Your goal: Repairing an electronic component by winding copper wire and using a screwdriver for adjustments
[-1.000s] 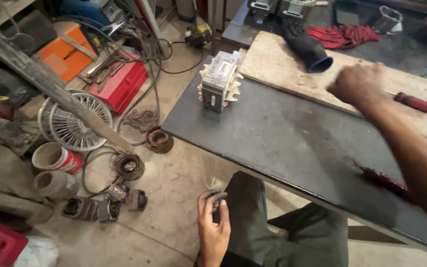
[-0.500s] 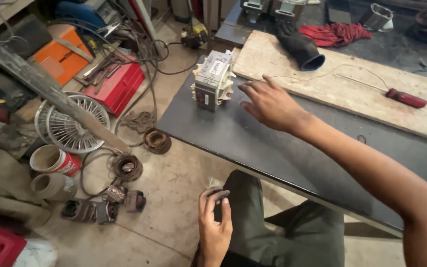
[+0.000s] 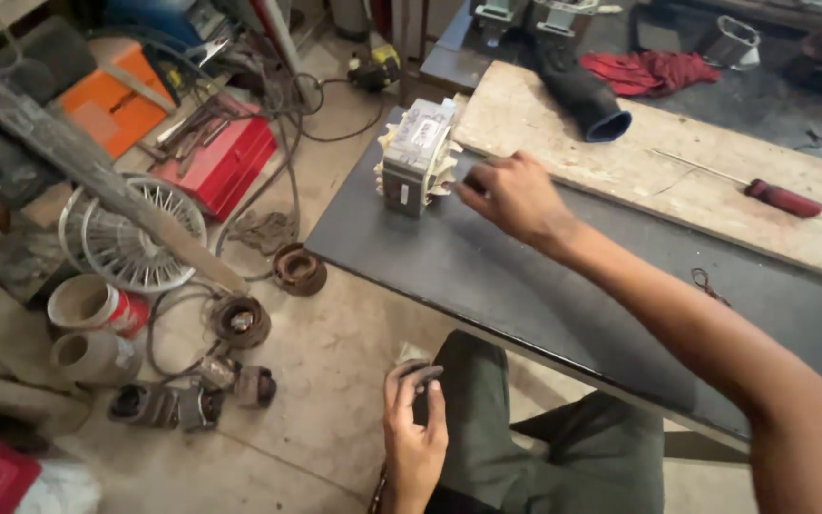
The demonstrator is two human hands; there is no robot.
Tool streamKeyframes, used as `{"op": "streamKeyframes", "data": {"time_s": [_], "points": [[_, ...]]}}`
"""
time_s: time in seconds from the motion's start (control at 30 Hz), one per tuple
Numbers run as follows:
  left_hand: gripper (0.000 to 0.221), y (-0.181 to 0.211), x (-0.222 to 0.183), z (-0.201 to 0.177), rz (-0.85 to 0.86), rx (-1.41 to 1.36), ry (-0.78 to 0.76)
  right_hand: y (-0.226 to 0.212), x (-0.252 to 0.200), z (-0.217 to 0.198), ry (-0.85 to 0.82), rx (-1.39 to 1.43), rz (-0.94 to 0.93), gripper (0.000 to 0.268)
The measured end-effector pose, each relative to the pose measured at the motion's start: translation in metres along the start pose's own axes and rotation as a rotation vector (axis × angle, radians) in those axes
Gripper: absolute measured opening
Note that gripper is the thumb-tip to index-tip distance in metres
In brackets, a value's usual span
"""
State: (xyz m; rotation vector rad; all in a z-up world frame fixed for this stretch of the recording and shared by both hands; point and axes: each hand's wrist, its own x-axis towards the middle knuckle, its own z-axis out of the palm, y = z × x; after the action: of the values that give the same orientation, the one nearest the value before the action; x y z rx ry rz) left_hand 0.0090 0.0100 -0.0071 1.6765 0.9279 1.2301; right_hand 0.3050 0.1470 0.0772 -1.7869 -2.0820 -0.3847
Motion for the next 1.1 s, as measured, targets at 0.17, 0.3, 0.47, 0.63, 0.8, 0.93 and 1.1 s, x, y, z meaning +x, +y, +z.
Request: {"op": "streamKeyframes", "data": {"time_s": [0.17, 0.3, 0.47, 0.63, 0.8, 0.93, 1.1], "points": [[0.021, -0.005, 0.001, -0.002, 0.037, 0.008, 0.022, 0.024, 0.027, 0.061, 0.098, -0.019, 0.275, 0.040], [0.017, -0.023, -0.010, -0.006, -0.049, 0.009, 0.110, 0.032, 0.035, 0.057, 0.084, -0.054, 0.338, 0.038], [0.018, -0.027, -0.010, -0.013, -0.047, 0.104, 0.138, 0.022, 0.016, 0.012, -0.175, -0.065, 0.357, 0.042], [0.020, -0.026, -0.004, -0.012, -0.086, 0.053, 0.067, -0.016, -0.003, -0.025, -0.179, 0.080, 0.428, 0.039], [0.021, -0.012, 0.004, -0.016, 0.009, 0.060, 0.063, -0.022, 0.001, 0.002, -0.152, 0.200, 0.478, 0.024], [0.020, -0.018, 0.002, -0.022, -0.021, 0.072, 0.105, -0.038, 0.007, 0.030, -0.065, 0.243, 0.577, 0.027], [0.020, -0.022, -0.001, -0.027, -0.040, 0.069, 0.113, -0.030, 0.009, 0.048, -0.014, 0.307, 0.564, 0.033]]}}
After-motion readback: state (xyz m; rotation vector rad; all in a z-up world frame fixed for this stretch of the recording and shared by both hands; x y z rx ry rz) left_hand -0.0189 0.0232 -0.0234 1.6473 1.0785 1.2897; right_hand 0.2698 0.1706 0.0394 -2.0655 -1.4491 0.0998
